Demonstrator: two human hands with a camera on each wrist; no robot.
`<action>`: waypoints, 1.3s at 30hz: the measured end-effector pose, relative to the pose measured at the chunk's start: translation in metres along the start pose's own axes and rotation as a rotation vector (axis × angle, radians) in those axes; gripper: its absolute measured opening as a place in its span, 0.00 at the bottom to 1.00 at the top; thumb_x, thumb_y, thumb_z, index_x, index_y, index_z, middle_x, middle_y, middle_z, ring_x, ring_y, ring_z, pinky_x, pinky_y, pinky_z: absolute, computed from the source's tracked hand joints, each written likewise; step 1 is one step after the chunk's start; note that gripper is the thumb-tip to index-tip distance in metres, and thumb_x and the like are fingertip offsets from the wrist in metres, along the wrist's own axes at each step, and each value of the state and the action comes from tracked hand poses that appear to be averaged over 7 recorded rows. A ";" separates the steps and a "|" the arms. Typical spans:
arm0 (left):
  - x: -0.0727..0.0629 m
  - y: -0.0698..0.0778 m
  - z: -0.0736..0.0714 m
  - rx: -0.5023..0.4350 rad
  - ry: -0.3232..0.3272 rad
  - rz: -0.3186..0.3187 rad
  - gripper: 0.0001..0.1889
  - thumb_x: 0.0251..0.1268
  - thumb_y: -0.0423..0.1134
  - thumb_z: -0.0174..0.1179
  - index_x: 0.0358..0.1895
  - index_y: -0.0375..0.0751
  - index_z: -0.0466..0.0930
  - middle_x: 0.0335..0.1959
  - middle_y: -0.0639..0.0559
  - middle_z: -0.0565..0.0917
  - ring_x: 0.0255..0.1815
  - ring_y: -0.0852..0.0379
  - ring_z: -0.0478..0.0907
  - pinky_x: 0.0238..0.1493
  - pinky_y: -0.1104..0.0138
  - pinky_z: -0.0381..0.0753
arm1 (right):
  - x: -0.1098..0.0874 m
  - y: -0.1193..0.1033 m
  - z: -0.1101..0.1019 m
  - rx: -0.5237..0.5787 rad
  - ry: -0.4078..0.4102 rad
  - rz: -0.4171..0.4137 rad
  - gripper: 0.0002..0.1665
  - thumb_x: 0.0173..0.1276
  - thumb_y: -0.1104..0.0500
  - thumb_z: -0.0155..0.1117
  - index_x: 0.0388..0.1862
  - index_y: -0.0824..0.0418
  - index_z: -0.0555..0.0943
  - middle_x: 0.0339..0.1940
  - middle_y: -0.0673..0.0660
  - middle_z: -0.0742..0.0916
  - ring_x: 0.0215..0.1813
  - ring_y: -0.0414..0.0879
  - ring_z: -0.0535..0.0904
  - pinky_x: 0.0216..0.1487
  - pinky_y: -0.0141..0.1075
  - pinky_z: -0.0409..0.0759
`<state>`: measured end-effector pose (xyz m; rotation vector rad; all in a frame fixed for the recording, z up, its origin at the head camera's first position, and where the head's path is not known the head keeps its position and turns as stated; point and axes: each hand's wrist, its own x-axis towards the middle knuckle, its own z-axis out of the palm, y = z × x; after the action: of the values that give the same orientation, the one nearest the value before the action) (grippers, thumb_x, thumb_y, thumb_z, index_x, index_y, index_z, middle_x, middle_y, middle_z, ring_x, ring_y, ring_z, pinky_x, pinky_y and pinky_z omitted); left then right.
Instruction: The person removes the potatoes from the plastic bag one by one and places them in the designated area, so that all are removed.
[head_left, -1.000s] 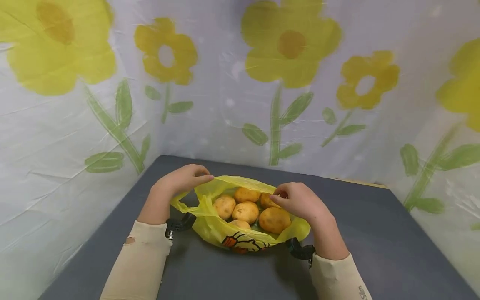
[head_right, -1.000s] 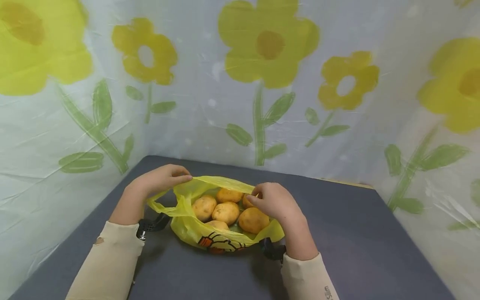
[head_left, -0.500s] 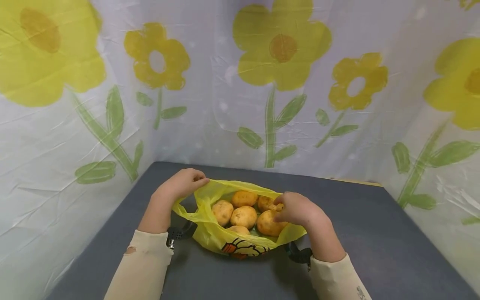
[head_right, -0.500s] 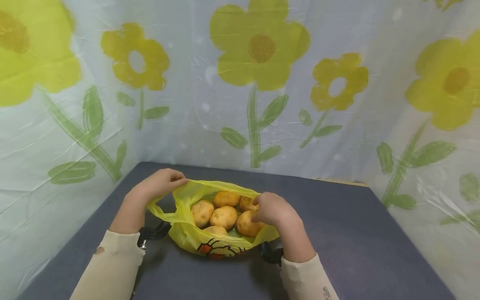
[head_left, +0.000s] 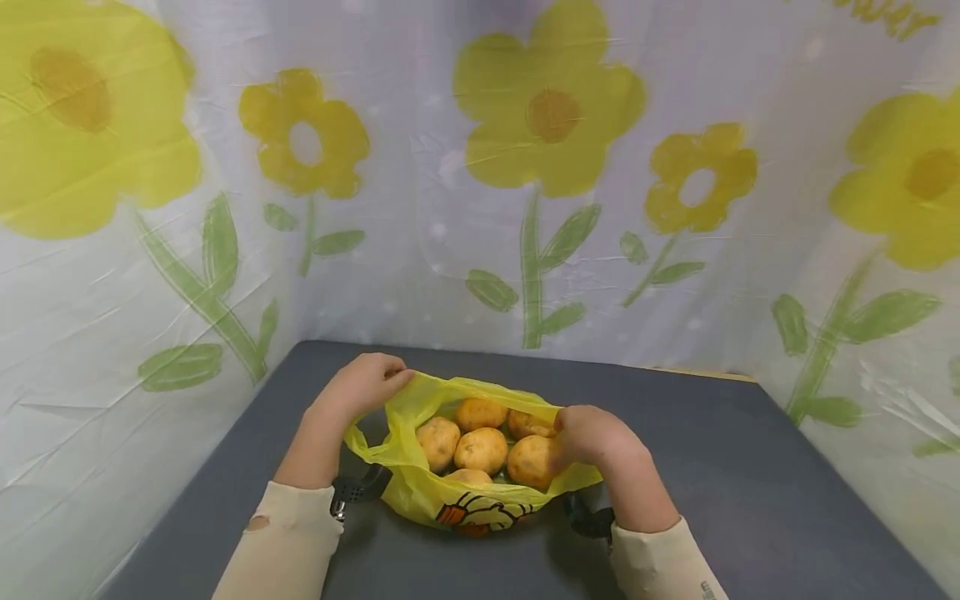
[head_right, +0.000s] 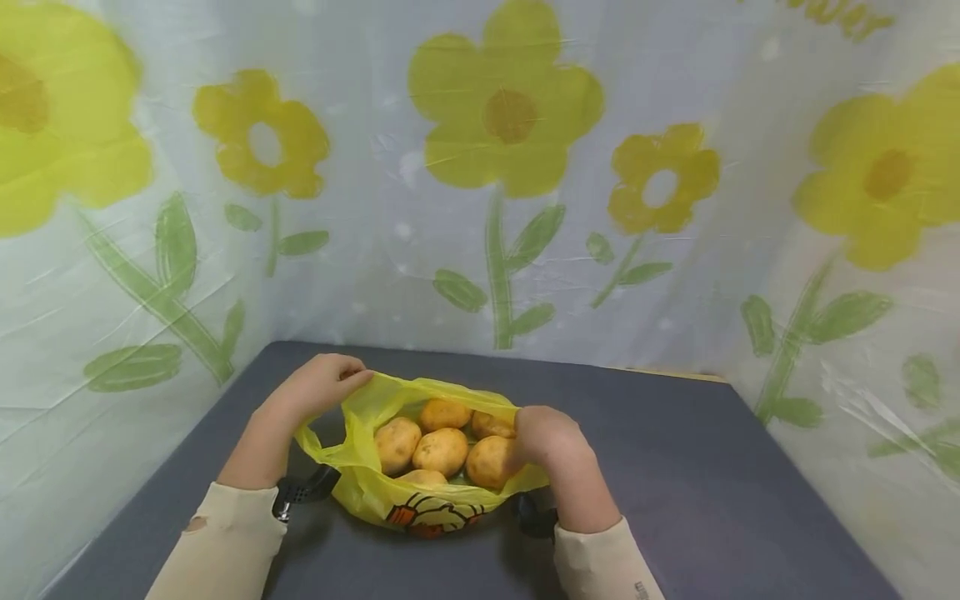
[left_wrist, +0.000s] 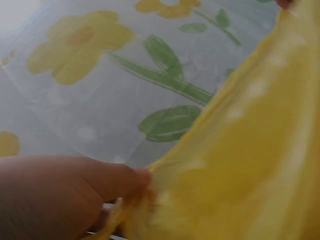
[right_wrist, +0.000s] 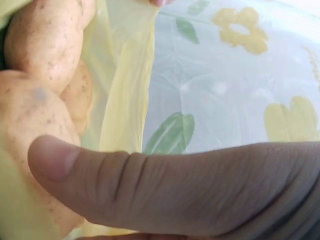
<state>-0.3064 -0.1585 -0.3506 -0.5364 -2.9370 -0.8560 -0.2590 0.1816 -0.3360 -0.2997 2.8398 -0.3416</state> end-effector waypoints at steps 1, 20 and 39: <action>-0.001 -0.002 0.002 0.019 0.029 -0.006 0.16 0.81 0.46 0.54 0.36 0.40 0.83 0.21 0.54 0.70 0.22 0.56 0.65 0.30 0.61 0.67 | 0.000 -0.001 0.003 -0.003 0.002 -0.007 0.24 0.45 0.54 0.88 0.37 0.59 0.85 0.34 0.51 0.84 0.34 0.48 0.76 0.39 0.46 0.76; 0.007 0.004 0.003 0.064 0.186 0.031 0.22 0.80 0.43 0.53 0.20 0.48 0.65 0.16 0.54 0.61 0.18 0.56 0.60 0.26 0.61 0.63 | 0.002 0.003 -0.004 0.017 0.066 -0.066 0.16 0.48 0.58 0.83 0.23 0.55 0.80 0.21 0.47 0.74 0.24 0.44 0.67 0.27 0.39 0.66; 0.005 0.002 -0.032 0.119 0.125 0.003 0.21 0.80 0.44 0.49 0.21 0.48 0.66 0.18 0.53 0.62 0.20 0.54 0.61 0.29 0.59 0.64 | -0.013 -0.003 -0.049 0.192 0.187 -0.312 0.23 0.65 0.49 0.77 0.56 0.55 0.85 0.45 0.47 0.86 0.45 0.45 0.81 0.47 0.44 0.80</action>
<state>-0.3122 -0.1724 -0.3222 -0.4622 -2.8498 -0.6815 -0.2599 0.1914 -0.2862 -0.7069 2.9073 -0.7358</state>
